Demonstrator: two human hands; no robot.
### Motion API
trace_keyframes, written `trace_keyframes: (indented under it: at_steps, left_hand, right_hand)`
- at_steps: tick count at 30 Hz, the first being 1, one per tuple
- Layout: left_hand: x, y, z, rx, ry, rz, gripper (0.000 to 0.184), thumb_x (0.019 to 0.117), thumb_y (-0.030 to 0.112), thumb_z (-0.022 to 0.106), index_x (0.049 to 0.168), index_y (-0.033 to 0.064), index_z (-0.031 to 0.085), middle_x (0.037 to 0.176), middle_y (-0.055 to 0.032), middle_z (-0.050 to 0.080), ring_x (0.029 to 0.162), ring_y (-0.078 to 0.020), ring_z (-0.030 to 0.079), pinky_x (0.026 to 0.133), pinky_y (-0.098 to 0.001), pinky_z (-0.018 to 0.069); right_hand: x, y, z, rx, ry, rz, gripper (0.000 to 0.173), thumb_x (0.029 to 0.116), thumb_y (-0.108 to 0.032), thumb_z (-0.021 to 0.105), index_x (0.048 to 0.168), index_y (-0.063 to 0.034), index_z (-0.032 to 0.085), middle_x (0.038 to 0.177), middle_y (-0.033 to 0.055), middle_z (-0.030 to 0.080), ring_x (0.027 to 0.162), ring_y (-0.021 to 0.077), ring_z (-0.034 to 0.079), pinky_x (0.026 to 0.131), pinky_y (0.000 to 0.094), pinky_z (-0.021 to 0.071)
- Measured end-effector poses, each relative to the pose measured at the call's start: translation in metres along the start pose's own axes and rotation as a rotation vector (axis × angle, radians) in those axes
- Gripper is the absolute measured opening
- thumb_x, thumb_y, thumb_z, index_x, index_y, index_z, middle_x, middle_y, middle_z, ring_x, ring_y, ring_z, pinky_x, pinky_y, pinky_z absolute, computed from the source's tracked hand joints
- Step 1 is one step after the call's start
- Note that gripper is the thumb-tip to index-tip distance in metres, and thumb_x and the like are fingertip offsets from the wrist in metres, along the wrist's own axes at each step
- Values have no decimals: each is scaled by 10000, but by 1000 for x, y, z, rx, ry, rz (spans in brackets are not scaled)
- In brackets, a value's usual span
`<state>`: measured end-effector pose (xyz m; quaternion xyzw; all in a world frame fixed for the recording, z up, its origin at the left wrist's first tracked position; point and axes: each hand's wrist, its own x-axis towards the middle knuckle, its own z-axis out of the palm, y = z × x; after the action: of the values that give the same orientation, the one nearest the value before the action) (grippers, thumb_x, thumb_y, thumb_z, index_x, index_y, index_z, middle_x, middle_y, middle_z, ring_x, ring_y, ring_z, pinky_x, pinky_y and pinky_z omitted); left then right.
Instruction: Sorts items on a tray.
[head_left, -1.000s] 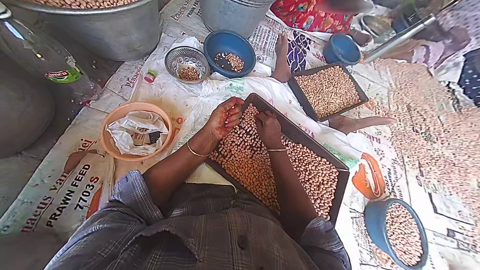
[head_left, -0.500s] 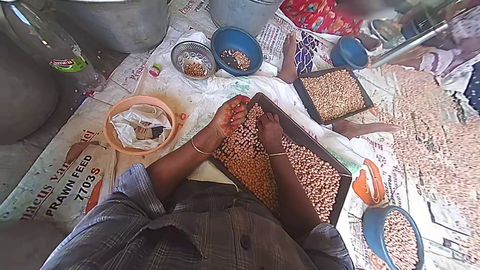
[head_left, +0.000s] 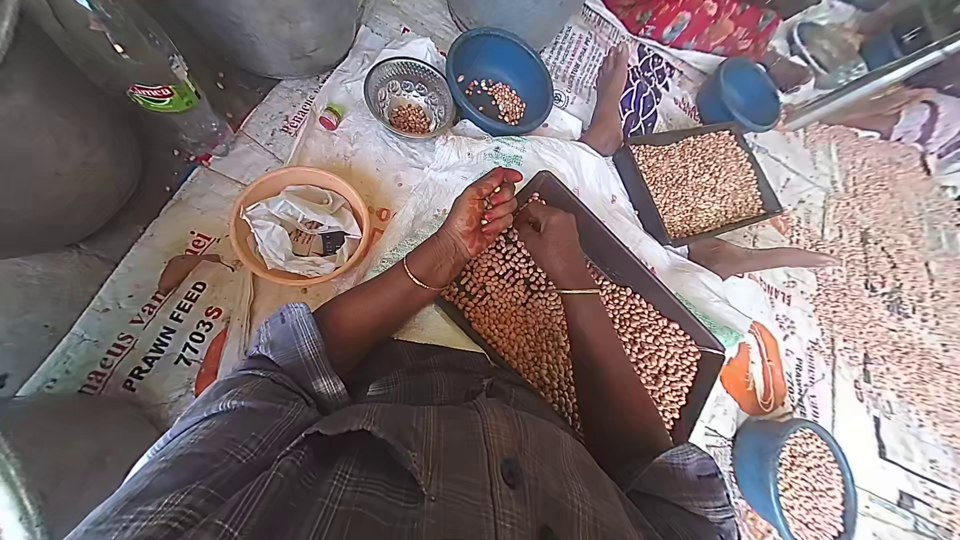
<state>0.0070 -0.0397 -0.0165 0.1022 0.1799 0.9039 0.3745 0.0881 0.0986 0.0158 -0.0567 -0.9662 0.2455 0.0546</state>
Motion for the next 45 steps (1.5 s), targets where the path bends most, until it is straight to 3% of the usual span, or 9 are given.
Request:
trace_keyframes:
  at_steps: [6, 12, 17, 21, 24, 29, 33, 37, 45]
  left_hand:
    - [2, -2, 0, 7, -54, -22, 340, 1112, 202, 247, 996, 142, 560, 596, 92, 432, 420, 8, 352, 389, -120, 300]
    - [-1, 0, 12, 228, 81, -138, 477, 1134, 339, 193, 1074, 93, 597, 626, 68, 466, 417, -5, 326, 383, -140, 275]
    - [-5, -6, 22, 608, 131, -200, 581, 1121, 476, 172, 1156, 90, 604, 679, 46, 507, 440, -20, 339, 389, -166, 270]
    - [0, 0, 11, 241, 113, -147, 481, 1131, 344, 205, 995, 108, 601, 645, 70, 496, 422, 8, 345, 383, -123, 291]
    - [-1, 4, 2, 10, 110, -87, 387, 1119, 239, 235, 938, 134, 561, 636, 79, 476, 420, 13, 352, 385, -111, 305]
    - [-1, 3, 2, 33, 98, -48, 378, 1119, 242, 241, 941, 146, 560, 635, 82, 472, 424, 11, 346, 387, -113, 292]
    - [0, 4, 6, -36, 221, 22, 400, 1124, 246, 236, 968, 118, 582, 669, 61, 523, 474, -2, 429, 437, -118, 360]
    - [0, 3, 13, -106, 451, 111, 442, 1131, 250, 239, 1073, 38, 623, 850, -48, 684, 773, -114, 693, 747, -217, 577]
    - [16, 16, 25, -107, 502, 105, 485, 1139, 287, 212, 1253, -25, 565, 1115, -160, 701, 1014, -217, 718, 913, -302, 574]
  right_hand:
    - [-15, 11, 60, -219, 59, -103, 169, 979, 3, 586, 1052, 82, 717, 1113, 269, 690, 1081, 446, 667, 917, 556, 544]
    - [-17, 12, 41, -144, 163, 130, 183, 940, -90, 648, 1012, 74, 690, 965, 260, 691, 894, 429, 688, 769, 619, 528]
    - [-15, 9, -10, 327, 360, -16, 199, 1008, -128, 618, 1123, 19, 689, 963, 93, 729, 782, 87, 703, 739, 276, 611]
    - [9, 26, 9, 169, 469, -32, 325, 1083, -207, 494, 1143, 44, 692, 1001, 178, 730, 912, 238, 723, 850, 400, 581]
    - [5, 48, 46, -116, 222, -59, 471, 1060, -289, 516, 1388, 43, 579, 1453, 241, 558, 1335, 449, 516, 1037, 622, 422]
    - [-43, 73, 50, -52, 133, -279, 353, 989, -241, 582, 1218, -8, 716, 1392, 191, 625, 1388, 417, 500, 1152, 565, 385]
    - [-108, 103, 18, -180, 195, -120, 347, 1019, -192, 535, 1273, -32, 709, 1395, 184, 637, 1342, 400, 561, 1096, 553, 455]
    - [-162, 113, -36, -177, 418, 130, 279, 985, -61, 551, 1143, 91, 722, 1281, 317, 656, 1218, 452, 642, 1049, 505, 504]
    - [-205, 117, -66, -48, 748, 553, 328, 994, -42, 580, 1258, 146, 631, 1254, 333, 649, 1184, 335, 652, 1046, 366, 489]
